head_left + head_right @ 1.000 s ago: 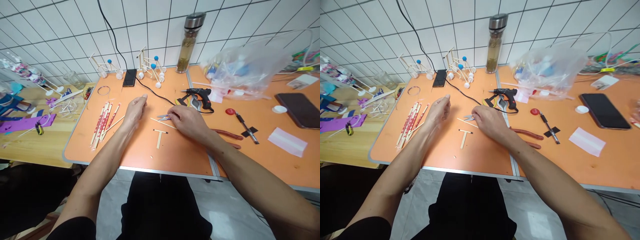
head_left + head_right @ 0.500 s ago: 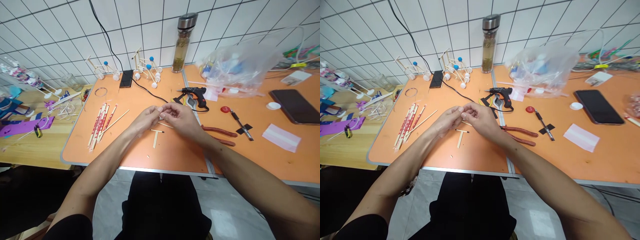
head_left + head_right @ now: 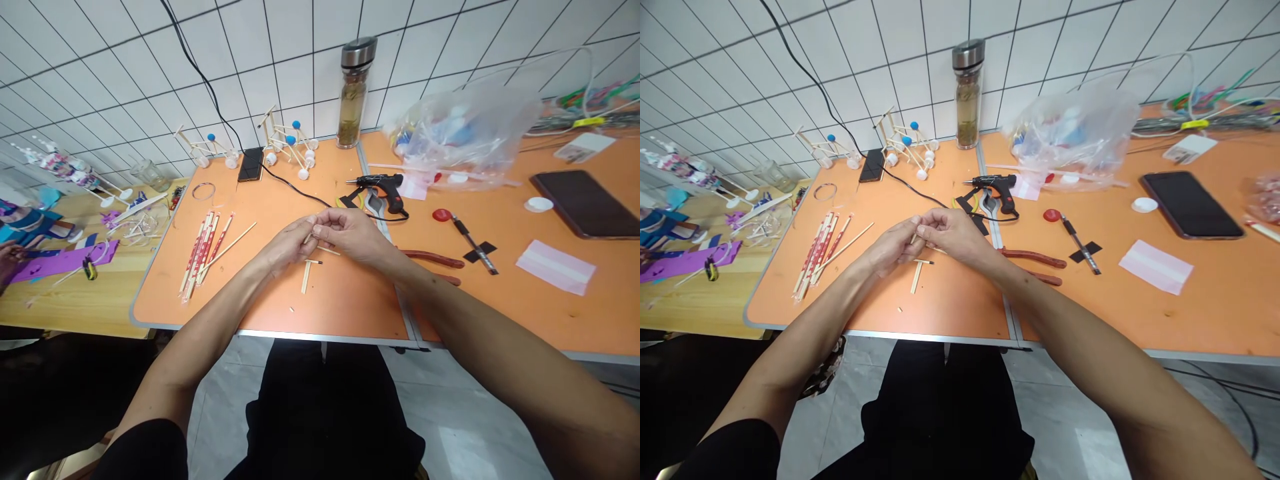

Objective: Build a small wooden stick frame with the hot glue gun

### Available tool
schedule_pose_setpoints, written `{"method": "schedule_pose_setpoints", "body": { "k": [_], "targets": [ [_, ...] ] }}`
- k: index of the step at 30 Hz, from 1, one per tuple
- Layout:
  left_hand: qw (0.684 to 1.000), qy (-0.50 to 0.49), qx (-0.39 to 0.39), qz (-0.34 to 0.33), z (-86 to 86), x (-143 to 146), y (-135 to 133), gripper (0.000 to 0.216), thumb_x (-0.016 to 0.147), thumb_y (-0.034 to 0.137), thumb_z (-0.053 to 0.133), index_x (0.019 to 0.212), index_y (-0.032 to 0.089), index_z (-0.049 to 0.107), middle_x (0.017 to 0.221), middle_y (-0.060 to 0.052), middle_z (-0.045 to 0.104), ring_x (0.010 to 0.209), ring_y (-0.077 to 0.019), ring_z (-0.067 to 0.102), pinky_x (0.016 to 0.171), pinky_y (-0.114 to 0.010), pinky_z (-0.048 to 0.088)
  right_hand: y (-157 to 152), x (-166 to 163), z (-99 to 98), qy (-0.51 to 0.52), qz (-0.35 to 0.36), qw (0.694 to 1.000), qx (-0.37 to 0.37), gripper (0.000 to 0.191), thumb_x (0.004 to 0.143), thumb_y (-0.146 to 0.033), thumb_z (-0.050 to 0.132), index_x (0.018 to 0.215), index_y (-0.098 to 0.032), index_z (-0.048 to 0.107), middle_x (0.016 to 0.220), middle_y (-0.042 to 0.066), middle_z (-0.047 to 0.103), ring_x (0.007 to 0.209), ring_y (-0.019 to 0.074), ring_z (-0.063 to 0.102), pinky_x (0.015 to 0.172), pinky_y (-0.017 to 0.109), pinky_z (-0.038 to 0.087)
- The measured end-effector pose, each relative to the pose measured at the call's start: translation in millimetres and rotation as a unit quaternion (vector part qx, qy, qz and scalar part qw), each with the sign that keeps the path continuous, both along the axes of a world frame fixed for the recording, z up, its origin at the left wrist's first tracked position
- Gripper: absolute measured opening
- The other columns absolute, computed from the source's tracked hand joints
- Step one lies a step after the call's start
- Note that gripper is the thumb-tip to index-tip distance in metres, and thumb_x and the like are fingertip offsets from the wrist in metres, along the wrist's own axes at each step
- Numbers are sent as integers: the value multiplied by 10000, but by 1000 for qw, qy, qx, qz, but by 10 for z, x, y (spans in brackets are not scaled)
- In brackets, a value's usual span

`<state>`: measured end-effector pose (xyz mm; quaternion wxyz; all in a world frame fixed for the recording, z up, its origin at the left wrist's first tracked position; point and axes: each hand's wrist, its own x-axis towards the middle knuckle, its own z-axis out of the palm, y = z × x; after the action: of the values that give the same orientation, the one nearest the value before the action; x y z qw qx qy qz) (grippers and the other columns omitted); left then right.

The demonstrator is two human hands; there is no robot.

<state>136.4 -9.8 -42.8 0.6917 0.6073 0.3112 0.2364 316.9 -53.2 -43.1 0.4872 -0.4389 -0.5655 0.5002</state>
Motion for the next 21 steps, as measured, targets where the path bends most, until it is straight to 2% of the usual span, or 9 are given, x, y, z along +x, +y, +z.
{"method": "schedule_pose_setpoints", "body": {
  "k": [3,6,9,12,16,21],
  "targets": [
    [999,5,20,24,40,-20,19,552,985,772,672,1056,228,612,584,78,441,469,-102,310,454,-241,244,-3,-8,34,2,-31,999,-4,232,863,-397,783,818,-186,697,693,-10,656,657,124,556,641,263,427],
    [991,26,101,83,115,-95,58,555,922,652,819,1233,224,651,705,41,605,572,-122,513,532,-236,409,3,0,64,20,-86,996,-17,191,855,-345,767,795,-193,669,679,-26,623,619,111,541,605,253,414],
    [976,49,167,128,183,-192,77,458,873,545,879,1125,203,705,784,15,661,639,-118,578,595,-240,481,20,20,84,47,-119,991,-31,184,849,-334,763,791,-196,657,701,-29,627,597,103,545,593,249,434],
    [969,70,203,126,216,-258,66,392,866,497,873,1072,192,738,834,-10,702,683,-129,618,625,-255,504,25,30,103,51,-121,991,-38,191,846,-344,763,781,-196,662,702,-28,629,598,107,547,597,252,451],
    [954,100,249,130,256,-251,28,283,870,427,846,997,190,759,813,-14,711,687,-135,611,646,-266,475,13,8,102,23,-120,992,-22,135,815,-316,737,795,-195,682,717,-25,648,607,109,537,593,257,434],
    [926,165,311,141,322,-156,-51,146,874,333,817,862,199,760,790,-20,739,714,-151,631,680,-272,440,30,-47,7,-7,-119,993,-2,113,774,-312,713,789,-200,703,737,-2,685,663,141,584,629,277,457]
  ]
}}
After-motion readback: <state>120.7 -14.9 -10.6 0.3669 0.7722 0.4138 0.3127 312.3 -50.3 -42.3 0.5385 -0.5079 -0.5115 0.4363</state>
